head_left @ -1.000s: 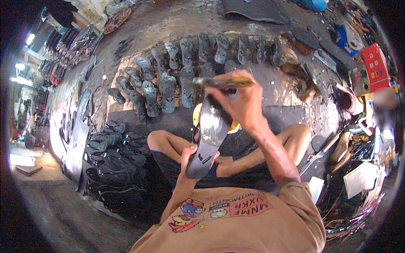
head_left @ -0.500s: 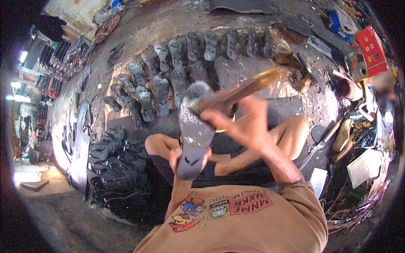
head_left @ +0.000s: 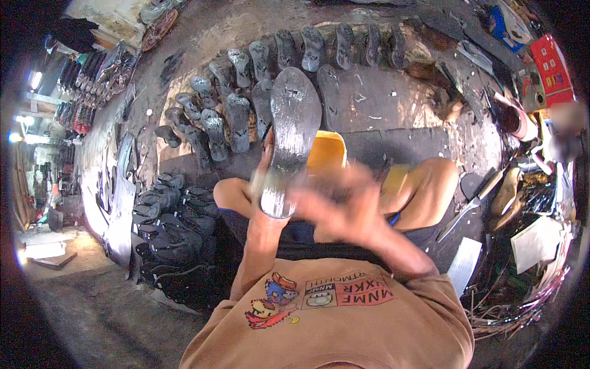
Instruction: The person sits on the floor and repeatedly picks up black slipper-style shoes, applies a dark coating with a brush from a yellow container, and places each finished shoe on the floor. The person handles multiple shoes one at a time, turning them to coat different surfaces.
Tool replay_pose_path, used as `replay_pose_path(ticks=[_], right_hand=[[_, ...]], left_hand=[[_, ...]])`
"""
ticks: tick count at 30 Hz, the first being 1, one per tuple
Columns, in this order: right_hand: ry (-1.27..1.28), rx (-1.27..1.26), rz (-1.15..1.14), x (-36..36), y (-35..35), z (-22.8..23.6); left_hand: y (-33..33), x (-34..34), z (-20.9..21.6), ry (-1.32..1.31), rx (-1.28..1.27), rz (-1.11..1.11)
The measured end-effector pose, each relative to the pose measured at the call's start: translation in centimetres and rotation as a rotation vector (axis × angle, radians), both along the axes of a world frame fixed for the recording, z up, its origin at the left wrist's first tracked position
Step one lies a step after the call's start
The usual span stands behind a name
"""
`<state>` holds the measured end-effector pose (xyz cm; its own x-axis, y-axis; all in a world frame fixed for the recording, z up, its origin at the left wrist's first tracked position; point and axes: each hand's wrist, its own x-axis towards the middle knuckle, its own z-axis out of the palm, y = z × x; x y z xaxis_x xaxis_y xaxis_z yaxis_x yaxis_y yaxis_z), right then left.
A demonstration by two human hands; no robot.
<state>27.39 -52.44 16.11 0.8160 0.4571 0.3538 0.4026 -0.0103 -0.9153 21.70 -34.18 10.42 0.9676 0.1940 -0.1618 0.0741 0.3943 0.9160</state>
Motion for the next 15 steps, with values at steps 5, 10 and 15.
replay_pose_path(ticks=[5, 10, 15], right_hand=[[-0.101, 0.003, -0.222, -1.3, 1.6, -1.6], [-0.14, 0.046, -0.347, -0.8, 1.5, -2.5], [-0.258, -0.052, -0.334, 0.6, 0.0, -3.3]], left_hand=[[-1.4, 1.1, 0.1, -0.157, 0.12, 0.166], [-0.7, 1.3, -0.2, -0.222, -0.393, 0.089], [-0.4, 1.1, -0.3, -0.222, -0.406, 0.095]])
